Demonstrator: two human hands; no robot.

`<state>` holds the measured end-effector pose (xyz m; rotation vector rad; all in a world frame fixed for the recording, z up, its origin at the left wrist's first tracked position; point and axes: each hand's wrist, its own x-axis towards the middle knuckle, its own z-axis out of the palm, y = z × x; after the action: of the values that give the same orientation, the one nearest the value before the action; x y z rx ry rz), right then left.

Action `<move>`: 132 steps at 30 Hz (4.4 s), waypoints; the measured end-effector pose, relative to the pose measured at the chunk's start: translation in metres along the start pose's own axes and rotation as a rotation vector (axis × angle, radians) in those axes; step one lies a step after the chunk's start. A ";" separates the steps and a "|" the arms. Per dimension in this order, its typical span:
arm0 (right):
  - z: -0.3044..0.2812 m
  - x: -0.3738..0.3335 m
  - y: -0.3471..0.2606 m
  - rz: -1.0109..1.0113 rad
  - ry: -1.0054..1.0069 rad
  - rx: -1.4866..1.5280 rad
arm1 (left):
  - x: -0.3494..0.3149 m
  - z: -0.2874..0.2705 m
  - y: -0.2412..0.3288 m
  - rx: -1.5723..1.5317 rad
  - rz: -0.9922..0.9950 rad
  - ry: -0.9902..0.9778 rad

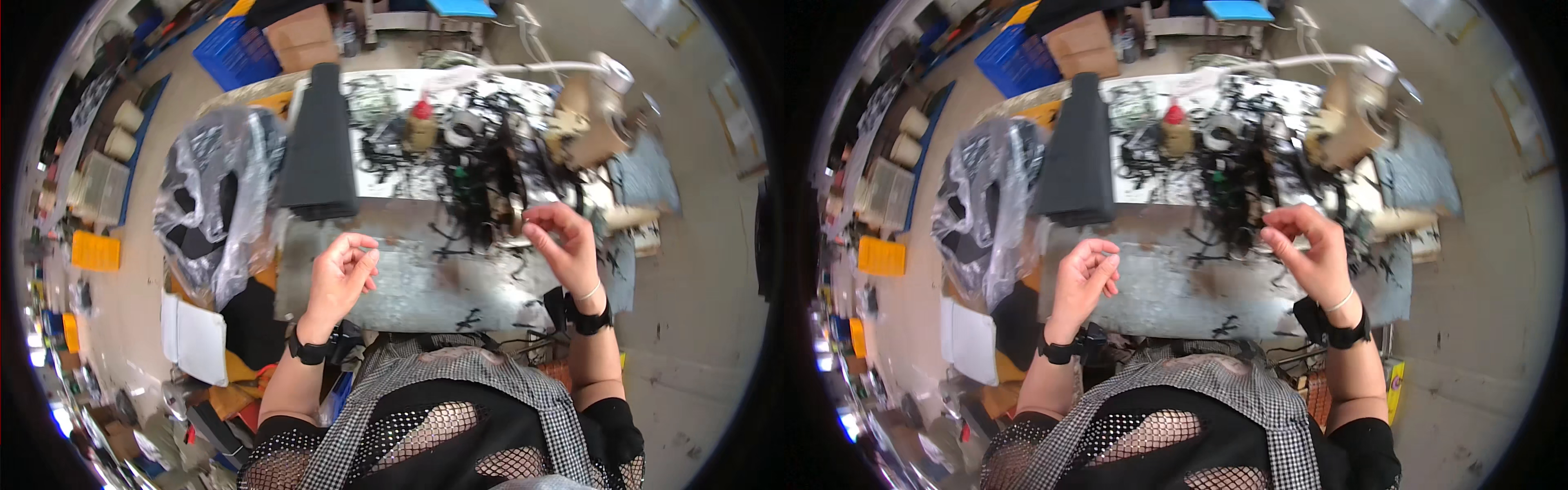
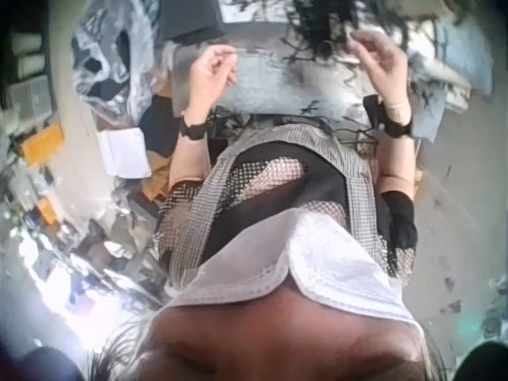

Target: Processing or preparing a stack of black shoe upper components using a workshop machine.

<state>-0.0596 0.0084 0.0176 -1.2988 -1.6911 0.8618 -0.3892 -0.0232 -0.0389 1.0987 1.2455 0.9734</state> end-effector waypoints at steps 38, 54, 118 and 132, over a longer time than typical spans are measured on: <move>-0.145 0.049 0.140 -0.367 0.298 -0.678 | 0.265 0.213 -0.027 0.646 0.443 -1.003; -0.143 0.051 0.146 -0.390 0.300 -0.661 | 0.254 0.199 0.001 0.866 0.642 -0.917; -0.140 0.054 0.155 -0.432 0.401 -0.611 | 0.225 0.177 -0.010 0.433 -0.013 -0.795; -0.119 -0.001 0.121 -0.348 -0.049 -0.733 | 0.009 0.089 -0.076 1.036 0.355 0.032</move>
<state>0.0983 0.0406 -0.0379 -1.3659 -2.2942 0.0494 -0.3015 -0.0395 -0.1155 2.1614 1.6601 0.5554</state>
